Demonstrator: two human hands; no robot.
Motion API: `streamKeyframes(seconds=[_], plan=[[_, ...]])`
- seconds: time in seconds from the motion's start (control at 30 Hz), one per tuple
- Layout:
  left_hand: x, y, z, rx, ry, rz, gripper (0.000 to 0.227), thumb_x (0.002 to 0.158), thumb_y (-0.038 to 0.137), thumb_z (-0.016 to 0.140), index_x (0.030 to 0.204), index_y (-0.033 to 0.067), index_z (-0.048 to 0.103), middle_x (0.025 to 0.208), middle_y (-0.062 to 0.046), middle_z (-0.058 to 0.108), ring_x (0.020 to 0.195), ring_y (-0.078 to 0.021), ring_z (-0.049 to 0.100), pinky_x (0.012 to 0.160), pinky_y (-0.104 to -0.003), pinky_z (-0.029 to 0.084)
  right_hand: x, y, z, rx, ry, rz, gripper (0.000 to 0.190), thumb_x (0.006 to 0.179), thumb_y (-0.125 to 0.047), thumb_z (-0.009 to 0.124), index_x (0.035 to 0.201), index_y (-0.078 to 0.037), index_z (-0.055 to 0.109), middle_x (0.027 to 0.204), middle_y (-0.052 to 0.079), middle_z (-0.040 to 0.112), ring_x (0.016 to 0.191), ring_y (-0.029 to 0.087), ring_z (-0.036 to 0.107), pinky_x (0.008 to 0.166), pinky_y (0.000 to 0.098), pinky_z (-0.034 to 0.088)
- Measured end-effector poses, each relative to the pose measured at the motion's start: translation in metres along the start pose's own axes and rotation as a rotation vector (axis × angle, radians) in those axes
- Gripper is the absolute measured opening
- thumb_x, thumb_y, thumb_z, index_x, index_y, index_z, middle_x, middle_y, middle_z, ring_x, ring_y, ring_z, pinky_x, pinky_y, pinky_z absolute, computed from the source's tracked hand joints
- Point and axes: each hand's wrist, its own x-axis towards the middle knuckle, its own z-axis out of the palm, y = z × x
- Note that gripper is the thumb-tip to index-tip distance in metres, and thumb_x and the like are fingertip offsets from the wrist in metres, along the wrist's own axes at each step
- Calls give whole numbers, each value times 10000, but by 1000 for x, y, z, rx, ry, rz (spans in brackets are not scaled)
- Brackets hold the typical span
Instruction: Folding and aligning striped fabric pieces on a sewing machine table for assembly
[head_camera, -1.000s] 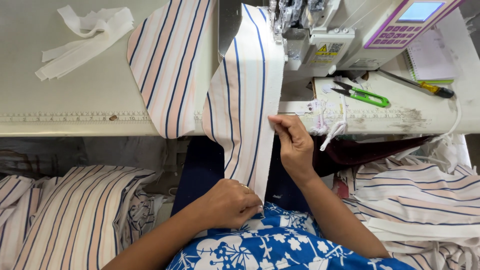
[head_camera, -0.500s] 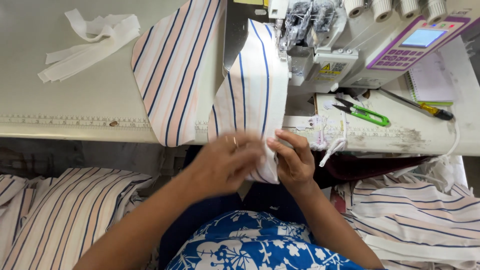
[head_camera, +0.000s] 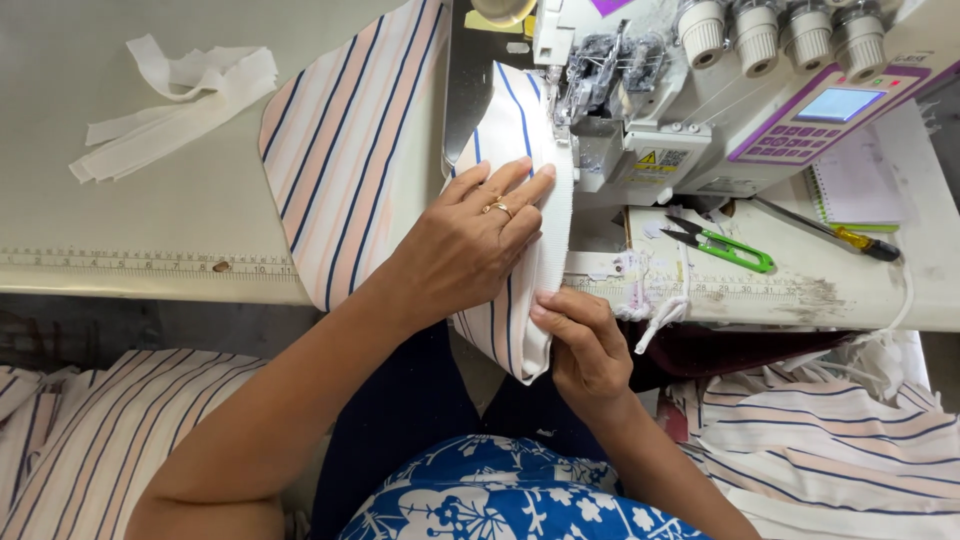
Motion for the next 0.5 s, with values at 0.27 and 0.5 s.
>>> streamKeyframes(seconds=[0.27, 0.5], plan=[[0, -2, -2, -32, -18, -1, 214, 1104, 232, 460, 994, 78, 560, 1443, -145, 606, 1334, -316, 592, 1093, -461, 422, -2, 2, 0, 5, -4, 16, 120, 898, 115, 689, 940, 64, 789, 963, 189, 731, 926, 389, 746, 780, 451, 616], [-1, -2, -6, -65, -34, 13, 219, 1108, 235, 460, 1021, 74, 580, 1452, -139, 609, 1345, -334, 582, 1111, -491, 407, 1, -1, -1, -1, -35, 27, 143, 908, 110, 678, 956, 46, 797, 989, 181, 742, 951, 380, 743, 787, 439, 612]])
